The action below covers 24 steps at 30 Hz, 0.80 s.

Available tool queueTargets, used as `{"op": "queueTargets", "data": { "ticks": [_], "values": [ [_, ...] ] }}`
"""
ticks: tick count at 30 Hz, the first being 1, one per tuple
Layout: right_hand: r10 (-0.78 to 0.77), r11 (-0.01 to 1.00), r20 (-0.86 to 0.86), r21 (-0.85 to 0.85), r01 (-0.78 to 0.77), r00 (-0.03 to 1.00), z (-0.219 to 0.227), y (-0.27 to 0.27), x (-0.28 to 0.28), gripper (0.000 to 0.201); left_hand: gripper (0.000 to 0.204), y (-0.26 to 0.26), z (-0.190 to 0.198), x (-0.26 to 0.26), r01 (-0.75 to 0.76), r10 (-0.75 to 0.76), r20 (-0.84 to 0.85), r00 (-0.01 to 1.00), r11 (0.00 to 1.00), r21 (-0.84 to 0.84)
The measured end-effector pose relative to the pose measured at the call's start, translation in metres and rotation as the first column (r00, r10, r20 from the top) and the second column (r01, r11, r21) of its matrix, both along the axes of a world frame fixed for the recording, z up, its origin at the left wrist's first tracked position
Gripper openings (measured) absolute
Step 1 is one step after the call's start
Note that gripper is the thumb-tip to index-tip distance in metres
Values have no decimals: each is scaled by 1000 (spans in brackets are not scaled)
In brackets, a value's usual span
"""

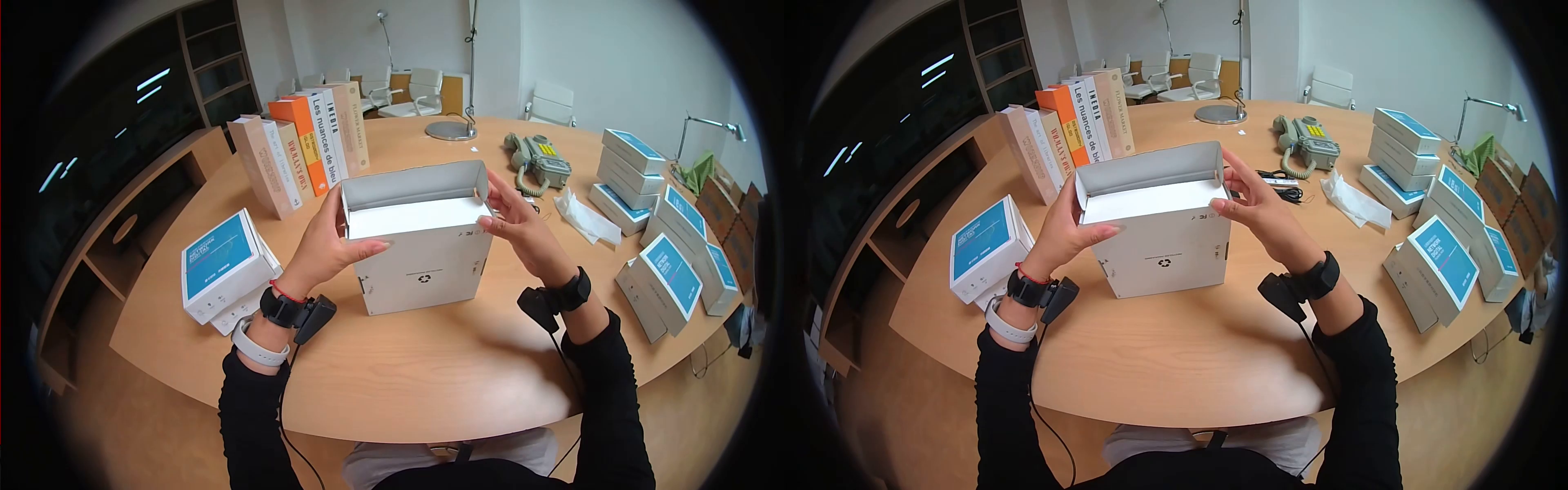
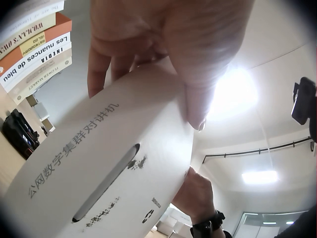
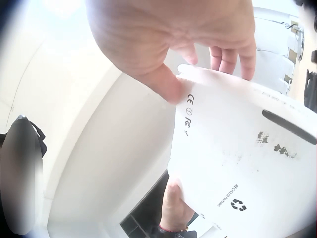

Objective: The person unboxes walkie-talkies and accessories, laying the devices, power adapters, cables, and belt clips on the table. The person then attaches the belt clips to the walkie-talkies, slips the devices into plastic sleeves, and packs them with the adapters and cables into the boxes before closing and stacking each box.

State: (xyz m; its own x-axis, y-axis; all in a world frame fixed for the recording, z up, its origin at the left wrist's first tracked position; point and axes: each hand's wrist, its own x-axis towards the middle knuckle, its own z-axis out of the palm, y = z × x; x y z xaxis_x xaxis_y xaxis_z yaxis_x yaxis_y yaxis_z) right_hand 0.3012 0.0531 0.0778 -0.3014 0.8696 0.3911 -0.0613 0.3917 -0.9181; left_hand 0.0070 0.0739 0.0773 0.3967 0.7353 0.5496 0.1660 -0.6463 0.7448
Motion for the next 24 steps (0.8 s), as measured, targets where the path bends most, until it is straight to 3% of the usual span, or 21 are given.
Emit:
{"op": "queueTargets", "data": {
  "ticks": [6, 12, 24],
  "values": [
    [32, 998, 11, -49, -31, 999, -7, 11, 9, 68, 95, -2, 1, -1, 26, -26, 11, 1000, 999, -42],
    [214, 977, -110, 7, -214, 971, -3, 9, 4, 72, 92, -4, 3, 2, 47, -47, 31, 998, 998, -31],
    [133, 991, -7, 23, -133, 991, -6, 16, 10, 79, 88, -1, 0, -1, 34, -33, 25, 999, 998, -60]
  ]
}}
